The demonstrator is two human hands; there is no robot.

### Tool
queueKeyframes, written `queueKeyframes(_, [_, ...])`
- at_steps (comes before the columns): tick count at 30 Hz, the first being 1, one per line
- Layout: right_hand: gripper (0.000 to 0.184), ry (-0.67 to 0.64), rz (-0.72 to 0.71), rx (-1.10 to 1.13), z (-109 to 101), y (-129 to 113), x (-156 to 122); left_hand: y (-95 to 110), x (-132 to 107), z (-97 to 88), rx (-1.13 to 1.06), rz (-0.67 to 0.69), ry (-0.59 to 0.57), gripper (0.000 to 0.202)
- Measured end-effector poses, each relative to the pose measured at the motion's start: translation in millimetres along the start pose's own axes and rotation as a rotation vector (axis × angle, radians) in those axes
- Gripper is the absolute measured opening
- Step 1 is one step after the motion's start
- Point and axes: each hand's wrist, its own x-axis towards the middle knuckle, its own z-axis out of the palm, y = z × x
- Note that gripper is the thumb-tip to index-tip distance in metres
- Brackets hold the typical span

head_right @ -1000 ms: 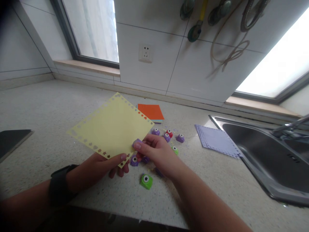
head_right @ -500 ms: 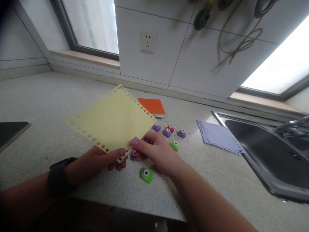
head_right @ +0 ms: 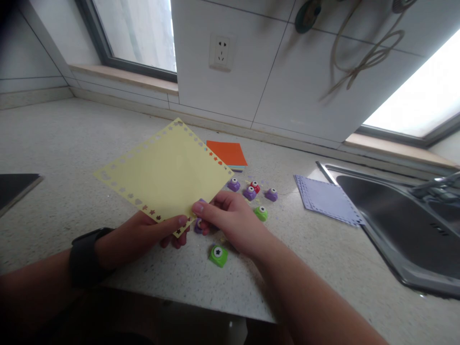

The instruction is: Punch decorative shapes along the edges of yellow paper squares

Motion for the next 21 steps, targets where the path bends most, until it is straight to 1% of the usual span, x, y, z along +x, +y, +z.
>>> queueKeyframes(9, [0.030, 0.024, -0.011, 0.017, 1.5, 1.2, 1.0, -0.4, -0.1, 0.8, 0.017, -0.033, 0.033, 0.026])
queueKeyframes(21, [0.029, 0.019, -0.045, -0.018, 1.3, 0.3, 0.5, 0.5, -1.2, 1.2, 0.005, -0.014, 0.026, 0.026])
